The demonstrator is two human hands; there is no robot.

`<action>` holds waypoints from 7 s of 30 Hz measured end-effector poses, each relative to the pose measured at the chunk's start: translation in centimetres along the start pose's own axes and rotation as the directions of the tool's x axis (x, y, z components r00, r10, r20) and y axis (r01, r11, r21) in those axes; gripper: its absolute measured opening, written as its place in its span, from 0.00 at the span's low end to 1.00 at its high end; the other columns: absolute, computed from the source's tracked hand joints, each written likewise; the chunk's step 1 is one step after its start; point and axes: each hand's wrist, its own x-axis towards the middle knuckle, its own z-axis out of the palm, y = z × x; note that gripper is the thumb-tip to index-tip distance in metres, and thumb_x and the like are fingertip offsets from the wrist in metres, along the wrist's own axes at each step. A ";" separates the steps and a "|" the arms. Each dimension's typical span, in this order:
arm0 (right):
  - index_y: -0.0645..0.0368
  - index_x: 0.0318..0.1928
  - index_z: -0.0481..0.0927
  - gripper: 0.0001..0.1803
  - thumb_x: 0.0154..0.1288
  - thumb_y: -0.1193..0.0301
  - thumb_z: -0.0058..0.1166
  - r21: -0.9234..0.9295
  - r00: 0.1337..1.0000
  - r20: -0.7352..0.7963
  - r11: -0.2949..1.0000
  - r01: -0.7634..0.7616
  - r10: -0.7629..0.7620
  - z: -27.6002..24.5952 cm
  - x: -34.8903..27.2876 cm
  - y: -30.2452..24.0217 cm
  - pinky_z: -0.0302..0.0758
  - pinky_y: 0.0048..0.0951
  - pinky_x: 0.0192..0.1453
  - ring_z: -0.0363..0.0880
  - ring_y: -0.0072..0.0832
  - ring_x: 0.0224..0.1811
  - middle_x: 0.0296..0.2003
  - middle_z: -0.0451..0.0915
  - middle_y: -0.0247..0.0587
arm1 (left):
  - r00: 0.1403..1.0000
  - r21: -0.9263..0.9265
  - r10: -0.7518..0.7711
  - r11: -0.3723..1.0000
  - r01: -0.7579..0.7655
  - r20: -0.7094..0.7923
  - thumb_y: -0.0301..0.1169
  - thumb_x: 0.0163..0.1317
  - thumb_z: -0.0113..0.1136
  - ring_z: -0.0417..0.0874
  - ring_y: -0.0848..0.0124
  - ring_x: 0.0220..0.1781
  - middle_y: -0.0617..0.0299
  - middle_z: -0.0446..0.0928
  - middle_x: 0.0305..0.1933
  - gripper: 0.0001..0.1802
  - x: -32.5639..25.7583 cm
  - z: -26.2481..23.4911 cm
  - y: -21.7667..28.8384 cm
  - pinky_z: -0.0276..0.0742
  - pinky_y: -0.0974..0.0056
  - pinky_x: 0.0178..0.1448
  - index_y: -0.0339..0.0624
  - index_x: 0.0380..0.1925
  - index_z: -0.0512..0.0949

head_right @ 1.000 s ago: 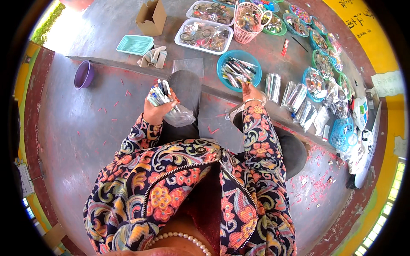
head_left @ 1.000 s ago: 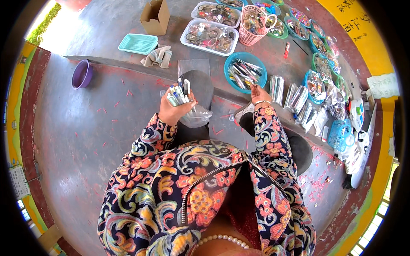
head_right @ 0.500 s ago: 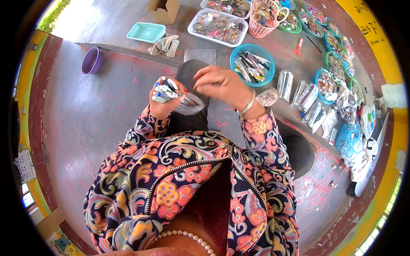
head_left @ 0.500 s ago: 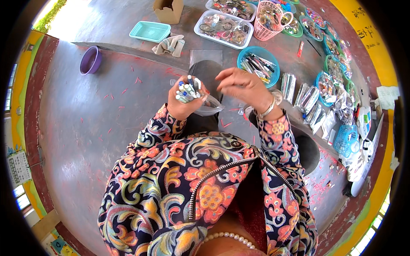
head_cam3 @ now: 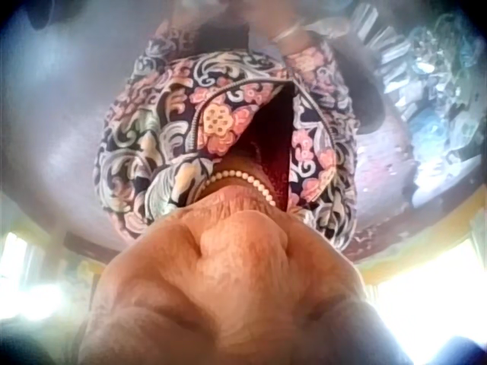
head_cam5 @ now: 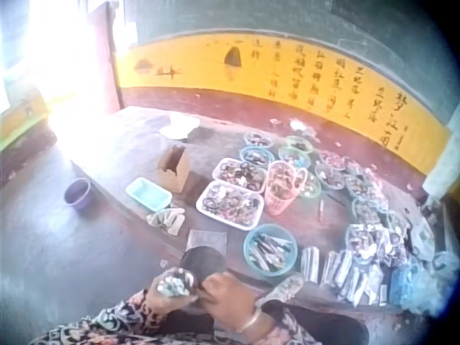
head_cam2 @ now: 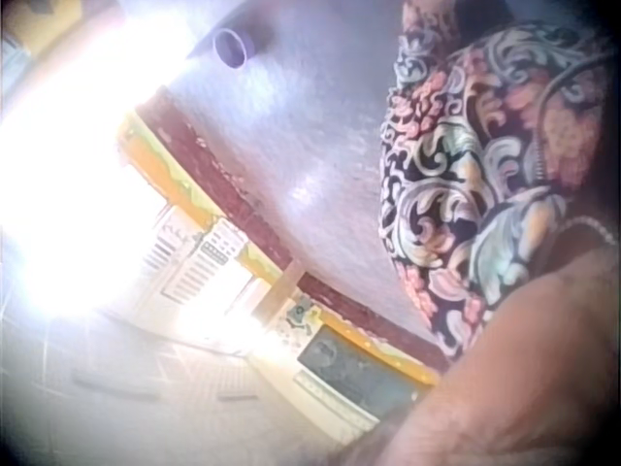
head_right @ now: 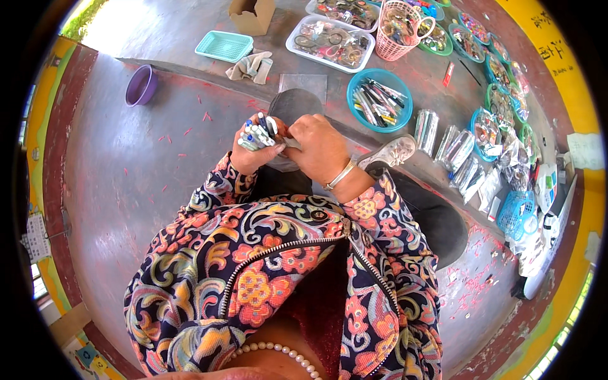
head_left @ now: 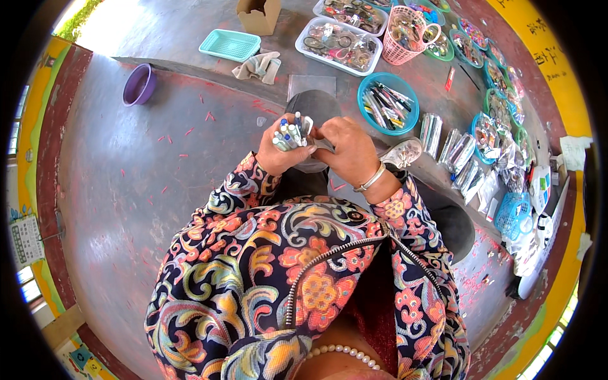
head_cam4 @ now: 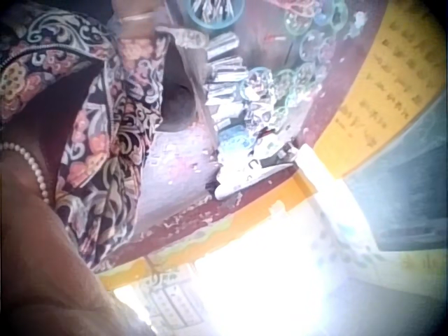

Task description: The person sits on the floor and packs markers into small plastic bags. They pick up markers from a blue bowl, place them into a bag held in the left hand, and then seal the bag. The person repeats this process, handling markers one by one or in small groups.

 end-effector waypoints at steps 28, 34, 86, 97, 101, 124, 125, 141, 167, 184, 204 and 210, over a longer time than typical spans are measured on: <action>0.59 0.42 0.73 0.08 0.62 0.74 0.49 0.990 0.823 0.090 -0.144 -0.009 0.561 -4.7 -0.5 7.2 0.77 0.22 0.30 0.80 0.26 0.31 0.33 0.79 0.41 | 0.997 -0.097 -0.033 0.995 0.026 -0.067 0.15 0.44 0.62 0.76 0.73 0.36 0.60 0.75 0.32 0.17 0.4 -0.5 -1.1 0.72 0.68 0.41 0.37 0.36 0.70; 0.59 0.40 0.73 0.07 0.62 0.71 0.51 0.986 0.780 0.096 -0.166 0.011 0.618 -4.9 -0.6 8.3 0.78 0.23 0.31 0.81 0.29 0.34 0.34 0.79 0.43 | 0.996 -0.089 -0.044 0.995 0.038 -0.076 0.15 0.44 0.62 0.77 0.73 0.36 0.60 0.75 0.32 0.18 0.3 -0.5 -0.8 0.73 0.68 0.41 0.37 0.36 0.70; 0.62 0.30 0.80 0.04 0.51 0.77 0.60 0.461 0.941 -0.226 0.879 -0.126 0.253 -6.4 1.3 -2.7 0.67 0.21 0.27 0.72 0.18 0.26 0.24 0.76 0.33 | 0.982 0.077 -0.169 0.984 0.162 0.087 0.21 0.46 0.64 0.76 0.76 0.36 0.64 0.76 0.34 0.18 -0.3 0.6 -0.6 0.72 0.69 0.42 0.38 0.39 0.71; 0.64 0.33 0.79 0.09 0.60 0.69 0.56 0.968 0.643 -0.240 0.228 0.102 0.728 -8.4 0.0 4.1 0.70 0.20 0.23 0.76 0.23 0.22 0.26 0.79 0.38 | 0.990 0.017 0.118 0.993 -0.117 -0.074 0.15 0.48 0.58 0.77 0.72 0.37 0.61 0.75 0.33 0.16 2.5 -0.9 2.8 0.74 0.66 0.44 0.37 0.38 0.71; 0.63 0.33 0.79 0.09 0.59 0.69 0.56 0.981 0.640 -0.187 0.177 0.080 0.746 -7.5 0.0 5.2 0.70 0.20 0.23 0.76 0.22 0.22 0.27 0.80 0.38 | 0.977 0.109 0.199 0.976 -0.191 -0.075 0.14 0.48 0.58 0.77 0.73 0.38 0.60 0.75 0.34 0.16 2.6 -1.1 4.2 0.74 0.66 0.45 0.36 0.39 0.70; 0.63 0.33 0.77 0.11 0.58 0.67 0.58 0.999 0.631 -0.007 -0.027 0.043 0.776 -6.6 -0.8 7.9 0.70 0.19 0.22 0.74 0.22 0.23 0.23 0.76 0.35 | 0.980 0.113 0.005 0.993 0.018 -0.201 0.17 0.49 0.60 0.77 0.75 0.34 0.62 0.76 0.31 0.13 2.6 0.1 -0.9 0.74 0.68 0.40 0.37 0.36 0.72; 0.64 0.34 0.77 0.11 0.58 0.67 0.57 0.997 0.637 0.008 -0.054 0.053 0.771 -6.5 -0.8 8.1 0.70 0.19 0.22 0.74 0.23 0.23 0.23 0.76 0.35 | 0.984 0.100 0.048 0.995 -0.031 -0.170 0.19 0.50 0.60 0.77 0.75 0.35 0.63 0.76 0.32 0.12 2.6 0.1 -0.7 0.73 0.68 0.40 0.38 0.36 0.72; 0.64 0.37 0.75 0.11 0.60 0.68 0.56 0.978 0.496 0.082 -0.166 0.126 0.864 -3.5 -4.5 17.6 0.78 0.22 0.30 0.80 0.30 0.32 0.30 0.79 0.41 | 0.998 -0.034 0.061 0.997 -0.062 -0.021 0.13 0.50 0.54 0.78 0.65 0.39 0.55 0.76 0.34 0.18 2.2 -0.5 -2.7 0.74 0.58 0.48 0.35 0.43 0.70; 0.61 0.41 0.77 0.12 0.57 0.70 0.57 0.938 0.766 0.199 0.107 -0.329 0.611 -3.8 -0.1 10.8 0.68 0.17 0.26 0.76 0.19 0.30 0.31 0.80 0.36 | 0.995 0.028 -0.102 0.994 0.102 0.000 0.19 0.55 0.55 0.80 0.67 0.38 0.56 0.78 0.35 0.13 2.8 2.4 -0.6 0.76 0.63 0.43 0.33 0.42 0.71; 0.63 0.37 0.77 0.07 0.60 0.73 0.53 0.970 0.806 0.061 0.156 -0.187 0.589 -8.1 -0.1 8.6 0.72 0.15 0.28 0.77 0.19 0.26 0.28 0.79 0.36 | 0.951 -0.285 -0.307 0.911 0.298 0.013 0.27 0.56 0.56 0.80 0.61 0.35 0.48 0.77 0.33 0.10 2.4 2.9 -2.4 0.77 0.58 0.41 0.37 0.38 0.71; 0.74 0.34 0.70 0.07 0.54 0.85 0.49 0.999 -0.134 -0.017 0.012 -0.039 0.991 -0.6 -7.4 32.9 0.82 0.27 0.31 0.80 0.37 0.28 0.32 0.76 0.52 | 0.938 -0.235 -0.320 0.930 0.283 -0.135 0.24 0.54 0.54 0.78 0.65 0.33 0.53 0.76 0.31 0.09 0.7 2.2 -1.8 0.75 0.61 0.40 0.36 0.36 0.71; 0.58 0.28 0.81 0.06 0.54 0.70 0.53 0.753 0.182 -0.468 0.498 -0.430 0.865 2.7 -13.2 42.1 0.75 0.26 0.24 0.80 0.27 0.23 0.23 0.80 0.35 | 0.940 -0.271 -0.334 0.913 0.306 -0.064 0.23 0.53 0.55 0.78 0.66 0.33 0.54 0.76 0.31 0.09 1.6 2.9 -1.8 0.75 0.61 0.40 0.36 0.35 0.71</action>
